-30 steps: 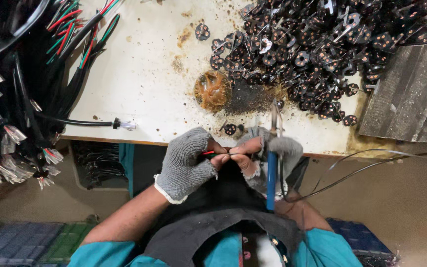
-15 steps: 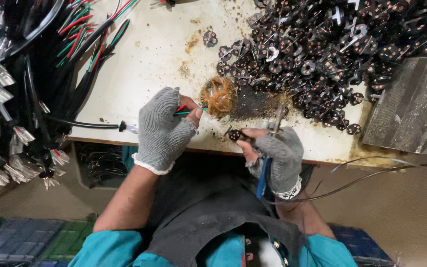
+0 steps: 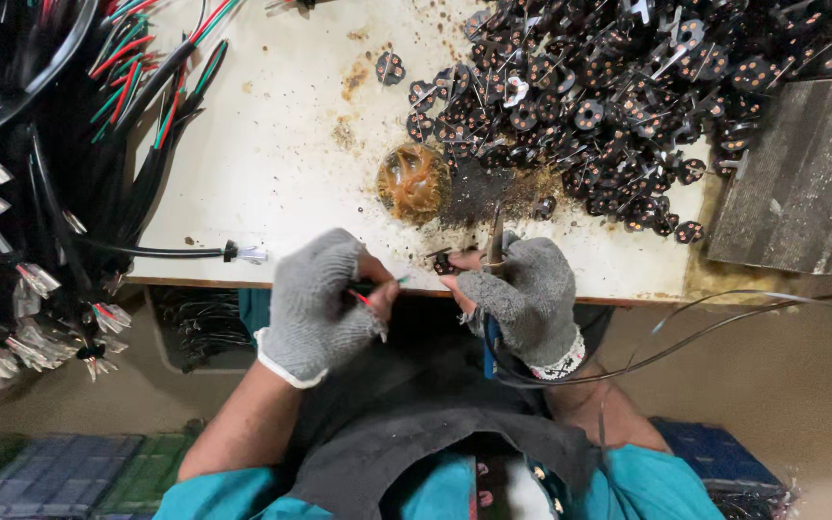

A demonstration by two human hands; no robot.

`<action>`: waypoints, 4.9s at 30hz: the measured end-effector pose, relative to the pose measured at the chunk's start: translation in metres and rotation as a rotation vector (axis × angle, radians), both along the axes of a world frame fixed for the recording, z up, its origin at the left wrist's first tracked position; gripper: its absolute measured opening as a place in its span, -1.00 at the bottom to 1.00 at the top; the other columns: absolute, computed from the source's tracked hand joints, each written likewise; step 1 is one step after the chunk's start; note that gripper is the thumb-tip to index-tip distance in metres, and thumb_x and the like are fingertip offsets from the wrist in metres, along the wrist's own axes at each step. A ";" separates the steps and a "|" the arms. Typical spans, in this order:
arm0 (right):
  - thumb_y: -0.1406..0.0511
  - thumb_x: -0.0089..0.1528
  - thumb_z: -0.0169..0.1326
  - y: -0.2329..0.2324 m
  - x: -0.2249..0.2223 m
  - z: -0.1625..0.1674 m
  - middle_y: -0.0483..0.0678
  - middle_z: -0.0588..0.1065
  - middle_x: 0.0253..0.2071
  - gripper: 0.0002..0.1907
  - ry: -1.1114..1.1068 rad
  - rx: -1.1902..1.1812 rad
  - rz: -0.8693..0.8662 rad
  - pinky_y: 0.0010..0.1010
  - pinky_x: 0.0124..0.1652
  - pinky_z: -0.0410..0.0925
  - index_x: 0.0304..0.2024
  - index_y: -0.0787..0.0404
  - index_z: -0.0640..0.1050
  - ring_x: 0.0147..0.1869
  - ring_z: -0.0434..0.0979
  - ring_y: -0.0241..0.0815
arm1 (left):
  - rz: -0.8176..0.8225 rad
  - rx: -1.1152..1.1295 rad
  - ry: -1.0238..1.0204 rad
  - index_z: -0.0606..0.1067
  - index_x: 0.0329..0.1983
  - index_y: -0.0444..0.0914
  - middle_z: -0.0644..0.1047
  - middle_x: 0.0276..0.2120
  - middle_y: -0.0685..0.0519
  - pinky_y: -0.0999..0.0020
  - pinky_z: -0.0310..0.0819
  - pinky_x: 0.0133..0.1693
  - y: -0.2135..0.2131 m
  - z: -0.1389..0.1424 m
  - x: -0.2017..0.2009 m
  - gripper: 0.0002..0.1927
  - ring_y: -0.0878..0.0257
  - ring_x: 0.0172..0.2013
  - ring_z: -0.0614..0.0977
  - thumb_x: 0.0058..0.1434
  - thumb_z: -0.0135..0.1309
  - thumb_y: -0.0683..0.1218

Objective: The person solders wires to electrical plug connectors at a workbench. They hold a wire and connector in one hand and a soldering iron in the other, touching the iron to the joint, dipping the iron in a wet sponge, and setting finished connectors onto a large pile of completed parts on the table.

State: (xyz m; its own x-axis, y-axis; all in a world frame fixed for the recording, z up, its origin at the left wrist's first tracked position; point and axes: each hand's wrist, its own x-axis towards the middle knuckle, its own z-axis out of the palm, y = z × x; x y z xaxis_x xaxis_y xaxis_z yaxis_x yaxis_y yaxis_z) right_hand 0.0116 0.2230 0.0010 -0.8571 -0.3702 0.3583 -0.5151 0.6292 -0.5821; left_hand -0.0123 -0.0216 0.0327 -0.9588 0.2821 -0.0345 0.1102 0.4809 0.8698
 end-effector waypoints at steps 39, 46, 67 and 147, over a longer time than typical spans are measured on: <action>0.01 0.25 0.15 0.037 0.062 -0.056 -0.32 0.56 -0.68 -0.61 -1.176 0.306 0.050 -0.33 -0.46 0.35 -0.66 -0.11 0.64 -0.58 0.54 -0.26 | -0.146 -0.306 0.159 0.50 -0.34 -0.09 0.43 -0.48 0.05 0.10 0.38 -0.45 0.033 -0.014 0.004 -0.75 0.03 -0.44 0.56 -0.09 0.29 -0.04; 0.10 0.27 0.10 0.047 0.070 -0.069 -0.22 0.51 -0.64 -0.67 -0.670 0.033 0.193 -0.30 -0.56 0.26 -0.57 0.01 0.60 -0.60 0.45 -0.23 | -0.150 -0.296 0.168 0.50 -0.33 -0.10 0.44 -0.47 0.06 0.12 0.39 -0.46 0.031 -0.015 0.005 -0.73 0.04 -0.44 0.56 -0.09 0.31 -0.02; 0.05 -0.04 0.20 0.044 0.047 -0.036 -0.14 0.45 -0.56 -0.76 -0.129 0.159 0.137 -0.05 -0.42 0.24 -0.36 -0.11 0.71 -0.45 0.45 0.05 | -0.162 -0.301 0.154 0.50 -0.37 -0.09 0.45 -0.48 0.07 0.13 0.39 -0.47 0.031 -0.018 0.006 -0.74 0.05 -0.46 0.57 -0.08 0.32 0.00; 0.46 0.24 0.28 -0.007 0.035 -0.018 -0.12 0.56 -0.36 -0.83 -0.529 -0.684 0.075 -0.44 -0.26 0.42 -0.19 0.12 0.60 -0.28 0.59 -0.25 | -0.276 0.107 -0.550 0.60 -0.31 -0.15 0.64 -0.48 0.03 0.27 0.56 -0.36 0.009 0.006 0.001 -0.83 0.15 -0.46 0.71 0.12 0.19 0.02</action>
State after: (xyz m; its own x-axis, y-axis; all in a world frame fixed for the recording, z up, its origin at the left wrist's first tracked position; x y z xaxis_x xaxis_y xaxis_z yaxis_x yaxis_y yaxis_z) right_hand 0.0463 0.2163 -0.0168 -0.9559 -0.2816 0.0838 -0.0958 0.0289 -0.9950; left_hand -0.0113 -0.0128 0.0388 -0.6997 0.5463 -0.4605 -0.2601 0.4056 0.8763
